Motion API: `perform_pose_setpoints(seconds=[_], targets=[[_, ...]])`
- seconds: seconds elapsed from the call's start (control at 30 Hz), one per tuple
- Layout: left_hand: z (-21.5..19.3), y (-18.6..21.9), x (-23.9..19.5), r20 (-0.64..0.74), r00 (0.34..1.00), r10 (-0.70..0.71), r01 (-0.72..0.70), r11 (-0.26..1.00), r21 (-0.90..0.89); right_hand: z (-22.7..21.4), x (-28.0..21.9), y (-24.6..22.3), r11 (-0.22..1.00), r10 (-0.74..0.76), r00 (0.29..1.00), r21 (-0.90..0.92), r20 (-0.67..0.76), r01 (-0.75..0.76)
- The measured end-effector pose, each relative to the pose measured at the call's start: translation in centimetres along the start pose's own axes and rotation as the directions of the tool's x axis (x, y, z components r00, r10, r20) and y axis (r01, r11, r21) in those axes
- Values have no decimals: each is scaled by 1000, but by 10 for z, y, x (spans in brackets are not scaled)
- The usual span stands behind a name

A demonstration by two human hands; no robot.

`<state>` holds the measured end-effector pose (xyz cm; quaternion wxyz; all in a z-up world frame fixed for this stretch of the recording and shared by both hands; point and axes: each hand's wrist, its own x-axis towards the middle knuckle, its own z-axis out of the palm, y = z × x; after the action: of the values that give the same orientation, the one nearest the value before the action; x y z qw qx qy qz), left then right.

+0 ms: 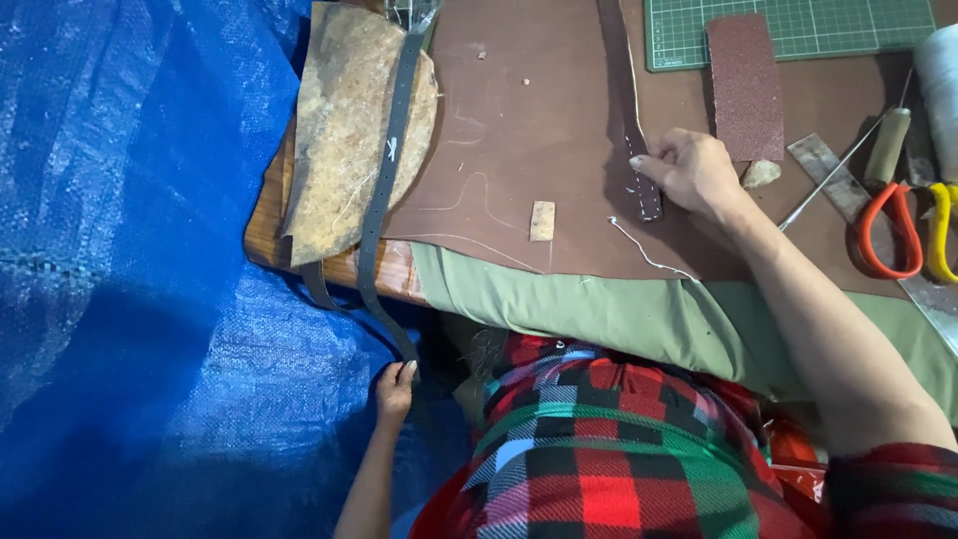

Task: Sanding a leather strap to smooth the edges and surface, followed by attaching a metal buckle.

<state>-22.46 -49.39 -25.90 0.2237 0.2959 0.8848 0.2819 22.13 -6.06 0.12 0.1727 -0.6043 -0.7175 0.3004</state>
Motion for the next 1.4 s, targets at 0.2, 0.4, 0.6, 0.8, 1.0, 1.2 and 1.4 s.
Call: perform_pose_setpoints(seconds=[0.2,0.4,0.6,0.8,1.0,1.2,1.4], targets=[[-7,17,-14,23,1000,20,-19,997,-73,-19,-19,-10,911,-81,996,409,43,56],[3,4,-4,-44,993,107,-110,991,-80,-28,-34,-25,802,-76,997,596,34,41],[-1,6,-6,-59,988,140,-147,979,-141,-23,-25,-14,720,-69,996,694,58,9],[-3,11,-23,-42,972,233,-236,949,-211,-25,-28,-14,698,-57,996,716,62,-4],[-9,11,-9,24,991,131,-130,990,-49,-21,-21,-6,690,-64,996,724,57,3],[-2,-34,5,96,984,151,-173,941,291,-37,-31,-31,810,28,987,574,160,-116],[-105,149,-14,581,764,-281,76,933,351,-37,-37,-41,804,19,990,586,141,-99]])
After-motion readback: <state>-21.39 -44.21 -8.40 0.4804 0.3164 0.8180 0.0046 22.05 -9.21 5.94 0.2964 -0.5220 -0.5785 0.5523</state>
